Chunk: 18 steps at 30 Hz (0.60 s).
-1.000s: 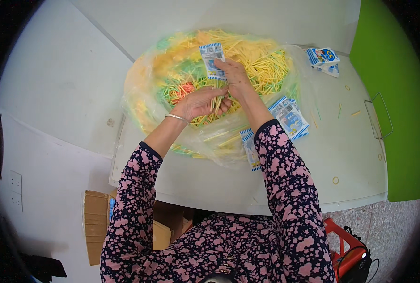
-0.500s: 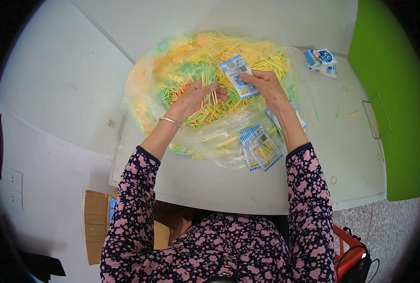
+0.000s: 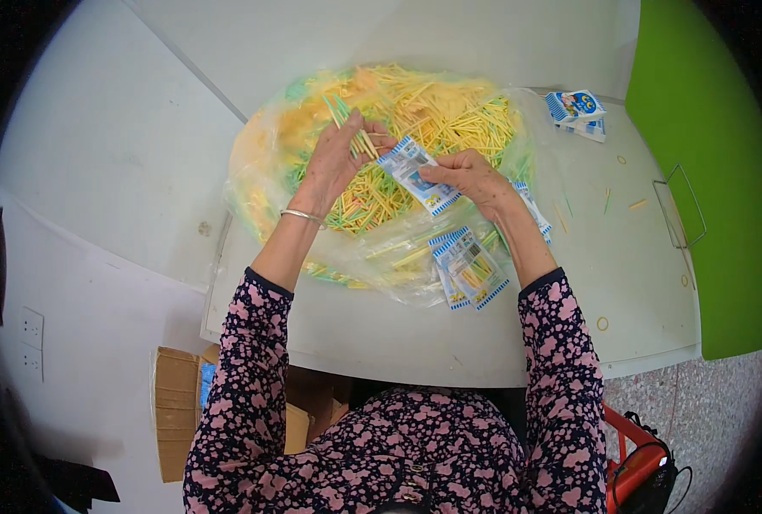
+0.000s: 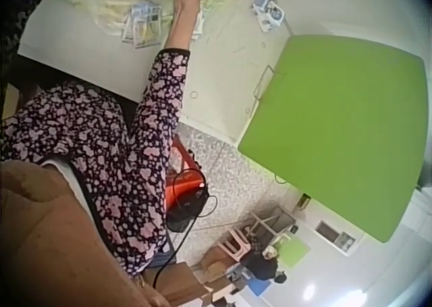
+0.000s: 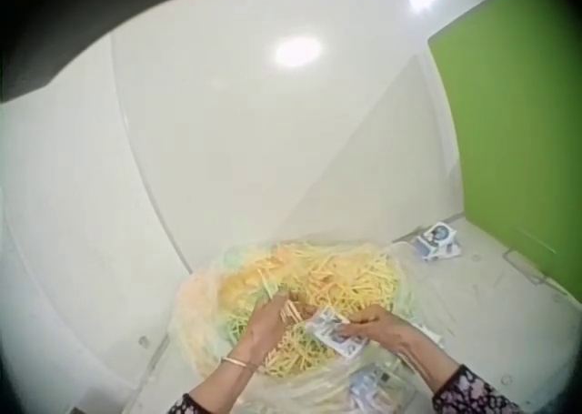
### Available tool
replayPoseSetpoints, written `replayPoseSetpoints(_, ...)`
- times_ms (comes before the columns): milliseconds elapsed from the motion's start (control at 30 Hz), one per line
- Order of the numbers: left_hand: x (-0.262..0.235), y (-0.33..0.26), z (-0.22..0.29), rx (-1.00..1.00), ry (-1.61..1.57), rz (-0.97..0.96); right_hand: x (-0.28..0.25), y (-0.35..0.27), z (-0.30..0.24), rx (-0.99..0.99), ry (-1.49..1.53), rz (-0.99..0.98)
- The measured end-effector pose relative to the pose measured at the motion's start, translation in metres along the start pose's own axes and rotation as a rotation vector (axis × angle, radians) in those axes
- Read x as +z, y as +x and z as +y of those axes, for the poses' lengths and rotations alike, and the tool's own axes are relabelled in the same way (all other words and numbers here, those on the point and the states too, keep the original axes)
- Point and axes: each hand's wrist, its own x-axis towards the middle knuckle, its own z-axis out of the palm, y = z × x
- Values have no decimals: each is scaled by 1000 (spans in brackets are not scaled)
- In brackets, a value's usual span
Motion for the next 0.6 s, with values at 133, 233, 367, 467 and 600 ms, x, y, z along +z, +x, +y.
replayPoseSetpoints(133,5,4,5,102,-20,-77,1,-1,2,68,54,-97)
replayPoseSetpoints(233,13,2,2,128,-45,-98,0,-1,6,98,147,-126)
replayPoseSetpoints(367,22,-9,2,93,14,-153,2,-5,5,111,256,-137)
replayPoseSetpoints(467,25,-12,0,128,67,-196,2,-7,6,119,253,-152)
replayPoseSetpoints(600,29,-13,-5,124,132,-206,2,-9,7,90,183,-160)
